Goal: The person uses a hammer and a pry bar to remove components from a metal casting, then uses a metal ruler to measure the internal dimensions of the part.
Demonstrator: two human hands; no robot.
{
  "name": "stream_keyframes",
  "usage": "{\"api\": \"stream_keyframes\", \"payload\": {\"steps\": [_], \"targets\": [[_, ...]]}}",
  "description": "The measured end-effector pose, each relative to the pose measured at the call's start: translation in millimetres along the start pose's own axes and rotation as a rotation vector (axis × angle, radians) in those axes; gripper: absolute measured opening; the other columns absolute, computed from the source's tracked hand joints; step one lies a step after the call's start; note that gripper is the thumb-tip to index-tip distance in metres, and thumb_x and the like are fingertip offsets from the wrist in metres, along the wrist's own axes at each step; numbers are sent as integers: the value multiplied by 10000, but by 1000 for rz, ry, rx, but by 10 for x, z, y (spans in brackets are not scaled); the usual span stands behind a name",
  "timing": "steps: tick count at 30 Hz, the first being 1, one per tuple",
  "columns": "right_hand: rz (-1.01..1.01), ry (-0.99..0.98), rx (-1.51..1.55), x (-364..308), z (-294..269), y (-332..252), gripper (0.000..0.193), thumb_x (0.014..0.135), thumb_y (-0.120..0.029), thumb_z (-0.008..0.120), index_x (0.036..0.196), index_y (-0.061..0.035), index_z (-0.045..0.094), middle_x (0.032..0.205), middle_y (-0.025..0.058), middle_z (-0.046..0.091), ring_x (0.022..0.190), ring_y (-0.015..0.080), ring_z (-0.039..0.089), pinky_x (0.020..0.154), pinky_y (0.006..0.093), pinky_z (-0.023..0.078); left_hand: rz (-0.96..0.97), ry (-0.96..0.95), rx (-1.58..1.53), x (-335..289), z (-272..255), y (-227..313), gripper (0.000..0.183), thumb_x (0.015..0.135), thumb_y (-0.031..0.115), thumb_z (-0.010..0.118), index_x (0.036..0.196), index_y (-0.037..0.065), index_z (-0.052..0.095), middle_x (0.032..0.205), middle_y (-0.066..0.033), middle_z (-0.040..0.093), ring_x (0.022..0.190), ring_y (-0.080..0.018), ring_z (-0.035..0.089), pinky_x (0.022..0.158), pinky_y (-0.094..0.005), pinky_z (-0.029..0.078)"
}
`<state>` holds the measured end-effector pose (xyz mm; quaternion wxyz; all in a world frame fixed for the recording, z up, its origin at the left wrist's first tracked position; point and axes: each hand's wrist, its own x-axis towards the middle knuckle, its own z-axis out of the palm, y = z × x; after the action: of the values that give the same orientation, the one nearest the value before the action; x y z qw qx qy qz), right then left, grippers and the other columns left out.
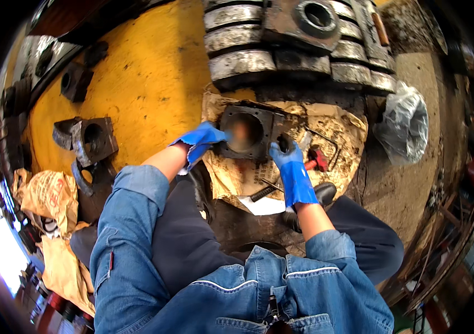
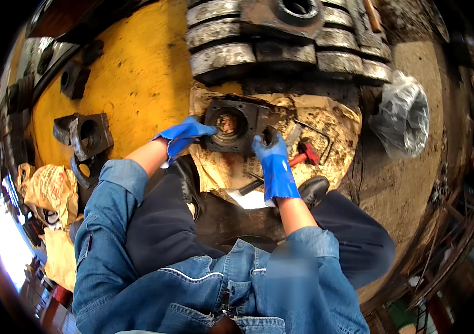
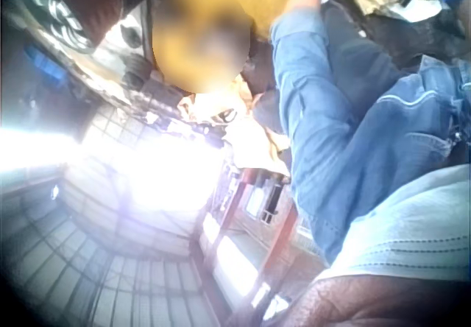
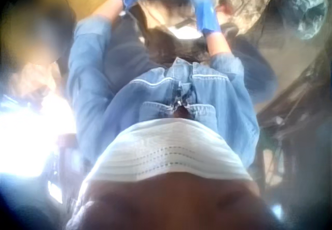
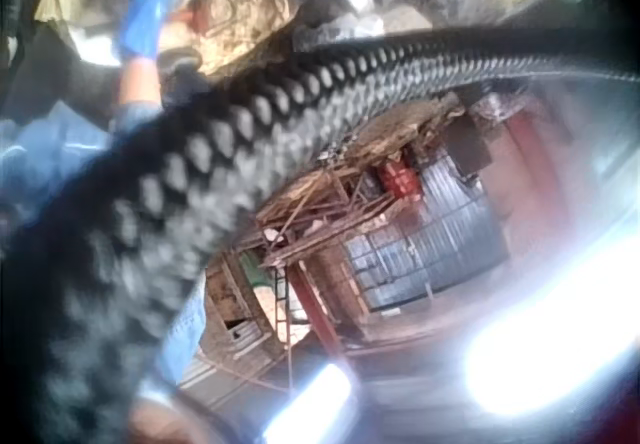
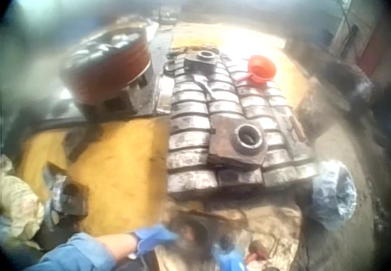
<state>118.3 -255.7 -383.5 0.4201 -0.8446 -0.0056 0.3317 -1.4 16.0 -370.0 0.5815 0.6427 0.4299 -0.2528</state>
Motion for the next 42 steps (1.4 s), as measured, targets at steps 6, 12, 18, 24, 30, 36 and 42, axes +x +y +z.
{"api": "stream_keyframes", "payload": {"steps": [6,12,18,24,30,36,42], "targets": [[53,-177,305,271,28,359,531,785,-103,766,1241,48,539,1105,124,664,930,201,651,839,330,533,229,-55,107,-326,-84,273,573,699,330,761,1120,-49,675,998,-209,708,908,-256,681,818,-396,525],[269,-274,321,-371,-196,-618,466,932,-214,612,1313,48,551,1253,118,621,1140,224,563,1012,296,395,197,76,226,-854,-170,594,494,690,389,721,969,-17,702,950,-239,690,914,-367,673,804,-413,532],[206,-406,480,-937,277,-1280,574,949,-364,630,1328,54,527,1270,148,598,1153,216,557,992,305,419,149,229,379,-1265,-839,595,456,654,380,740,876,-17,706,853,-225,685,813,-359,676,729,-426,538],[-60,-780,516,-546,1632,-2168,587,949,-388,614,1318,62,538,1253,148,613,1110,194,582,977,294,444,86,338,458,-1764,-2370,888,351,656,343,713,773,12,717,729,-207,667,665,-321,656,663,-394,532],[-61,-1065,640,-278,2283,-2710,596,931,-339,649,1342,69,510,1265,140,615,1097,169,601,975,277,461,-150,956,939,-1866,-3363,673,501,648,374,769,950,-20,700,947,-256,686,936,-380,685,787,-421,560],[-88,-1066,253,-469,545,-1970,558,957,-274,629,1412,-4,450,1281,152,611,1119,215,612,956,340,501,-452,1295,1032,-1312,-4110,-293,364,786,390,705,1018,112,737,1023,-200,715,971,-388,694,811,-496,549],[324,-1046,161,-720,-817,-2197,444,990,-309,557,1330,-23,571,1042,143,710,893,202,699,800,304,564,-372,1225,1027,-1824,-3914,641,302,854,326,636,975,69,737,1019,-196,713,975,-338,697,779,-459,555]]}}
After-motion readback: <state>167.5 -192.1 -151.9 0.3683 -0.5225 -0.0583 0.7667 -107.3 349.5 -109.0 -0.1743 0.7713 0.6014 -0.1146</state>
